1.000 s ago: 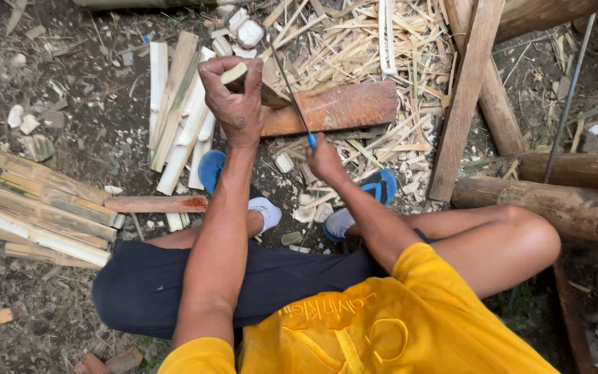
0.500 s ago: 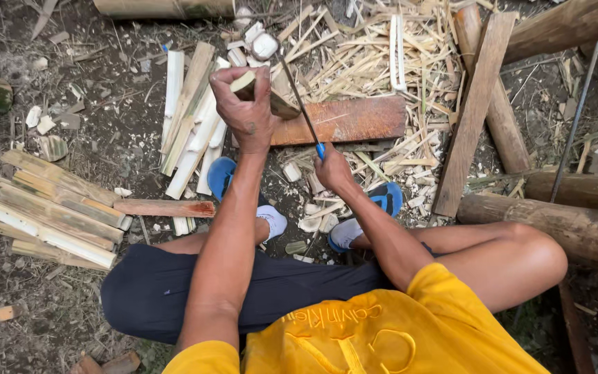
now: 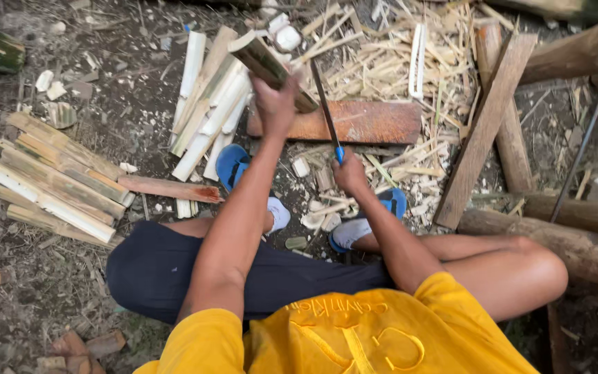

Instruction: The person sits cross-legged on the ground and uses a knife to cut and shape bamboo pieces. They repeatedly pick up bamboo segments, cut them on a wooden block, and place the finished pieces aside.

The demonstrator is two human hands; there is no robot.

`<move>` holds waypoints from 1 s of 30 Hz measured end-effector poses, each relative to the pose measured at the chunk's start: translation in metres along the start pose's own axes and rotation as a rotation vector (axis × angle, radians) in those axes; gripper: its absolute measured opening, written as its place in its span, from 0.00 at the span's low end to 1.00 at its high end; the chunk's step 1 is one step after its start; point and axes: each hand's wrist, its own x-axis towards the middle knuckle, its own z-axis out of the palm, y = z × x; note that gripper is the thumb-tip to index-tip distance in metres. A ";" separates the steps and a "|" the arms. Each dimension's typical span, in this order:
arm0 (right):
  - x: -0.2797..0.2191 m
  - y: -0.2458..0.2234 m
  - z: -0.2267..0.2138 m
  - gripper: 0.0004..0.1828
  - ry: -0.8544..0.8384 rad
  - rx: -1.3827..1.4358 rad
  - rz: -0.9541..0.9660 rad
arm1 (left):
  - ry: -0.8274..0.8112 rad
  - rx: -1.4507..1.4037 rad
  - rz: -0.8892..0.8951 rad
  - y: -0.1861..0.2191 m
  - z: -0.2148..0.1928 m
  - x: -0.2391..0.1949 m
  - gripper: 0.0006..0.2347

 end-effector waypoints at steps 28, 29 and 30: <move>-0.063 -0.178 0.038 0.24 -0.576 -0.222 -0.472 | 0.649 0.289 -0.645 -0.129 -0.447 -0.021 0.38; -0.066 -0.179 0.036 0.24 -0.586 -0.222 -0.423 | 0.648 0.215 -0.686 -0.118 -0.463 -0.005 0.42; -0.068 -0.179 0.035 0.23 -0.595 -0.223 -0.375 | 0.638 0.315 -0.742 -0.109 -0.476 0.007 0.46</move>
